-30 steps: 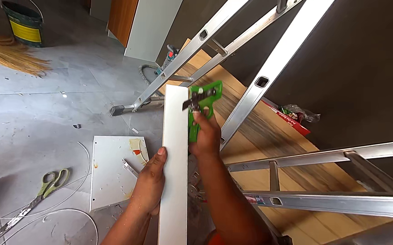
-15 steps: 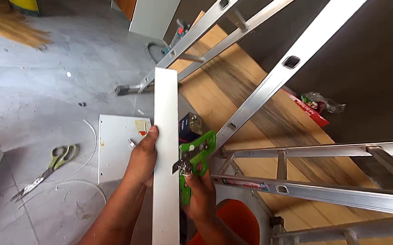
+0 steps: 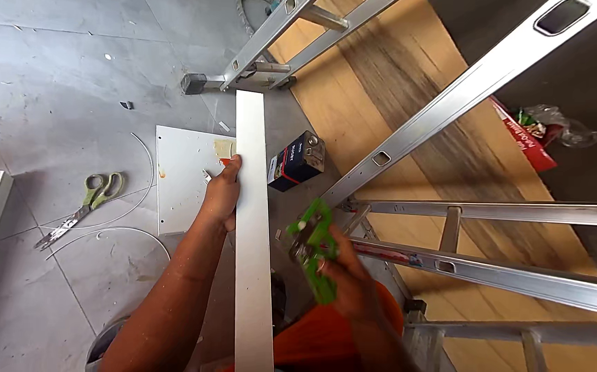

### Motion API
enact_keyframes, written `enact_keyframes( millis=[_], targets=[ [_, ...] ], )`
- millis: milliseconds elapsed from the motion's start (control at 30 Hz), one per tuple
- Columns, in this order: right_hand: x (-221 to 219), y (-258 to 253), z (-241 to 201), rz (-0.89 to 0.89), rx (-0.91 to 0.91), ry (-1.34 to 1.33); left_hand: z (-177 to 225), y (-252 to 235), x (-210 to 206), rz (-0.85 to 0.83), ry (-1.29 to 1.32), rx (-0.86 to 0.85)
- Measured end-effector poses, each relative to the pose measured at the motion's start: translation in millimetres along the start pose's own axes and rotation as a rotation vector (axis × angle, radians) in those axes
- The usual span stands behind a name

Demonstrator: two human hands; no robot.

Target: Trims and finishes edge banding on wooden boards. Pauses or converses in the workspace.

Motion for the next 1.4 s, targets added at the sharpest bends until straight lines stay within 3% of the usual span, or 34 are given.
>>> enact_keyframes(
  millis=[167, 267, 333, 400, 500, 600, 667, 767, 867, 933, 1000, 1233, 1333, 1400],
  targets=[
    [35.4, -51.1, -42.3, 0.14, 0.192, 0.091, -0.1, -7.4, -2.4, 0.007, 0.027, -0.01],
    [45.0, -54.2, -51.8, 0.043, 0.222, 0.051, 0.9, -17.8, 8.0, -0.002, 0.031, 0.004],
    [45.1, -55.0, -43.9, -0.099, 0.107, 0.039, 6.0, -25.5, 18.9, 0.0, 0.068, 0.0],
    [34.1, -54.4, -26.7, -0.256, -0.111, 0.269, 13.3, -34.0, 33.2, 0.026, 0.126, -0.007],
    [7.2, -52.8, 18.5, -0.579, -0.465, 0.981, 27.3, -42.8, 56.1, 0.062, 0.188, -0.061],
    [2.9, -53.6, 62.7, -1.012, -0.548, 1.481, 35.0, -45.5, 67.0, 0.073, 0.231, -0.105],
    [13.5, -67.5, 73.3, -1.045, -0.502, 1.53, 37.1, -45.1, 69.8, 0.097, 0.247, -0.109],
    [37.9, -105.4, 62.3, -0.673, -0.484, 1.21, 29.8, -50.1, 80.8, 0.148, 0.206, -0.068],
    [51.1, -129.7, 45.6, -0.189, -0.447, 0.542, -2.1, -61.9, 108.3, 0.149, 0.125, 0.051],
    [45.6, -144.4, 31.6, -0.103, -0.337, 0.224, -31.8, -60.1, 124.1, 0.166, 0.128, 0.135],
    [35.0, -159.9, 20.3, -0.138, -0.288, 0.027, -55.2, -48.9, 132.9, 0.218, 0.135, 0.203],
    [-33.3, -214.5, -2.0, -0.677, -0.13, -0.415, -69.6, 36.7, 125.4, 0.371, -0.057, 0.348],
    [-65.6, -216.0, -1.4, -0.677, -0.114, -0.585, -76.3, 94.0, 109.4, 0.372, -0.123, 0.387],
    [-83.9, -210.6, 0.4, -0.649, -0.168, -0.556, -82.8, 130.2, 100.1, 0.353, -0.113, 0.415]
  ],
)
Point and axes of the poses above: each hand's wrist, its own y-axis away from the middle knuckle, its own x-axis out of the back of the hand, z = x × y, the point moved 4 cm from there along -y, towards the middle knuckle, and after that the axes turned 4 degrees about z, right-handed, at the moved point
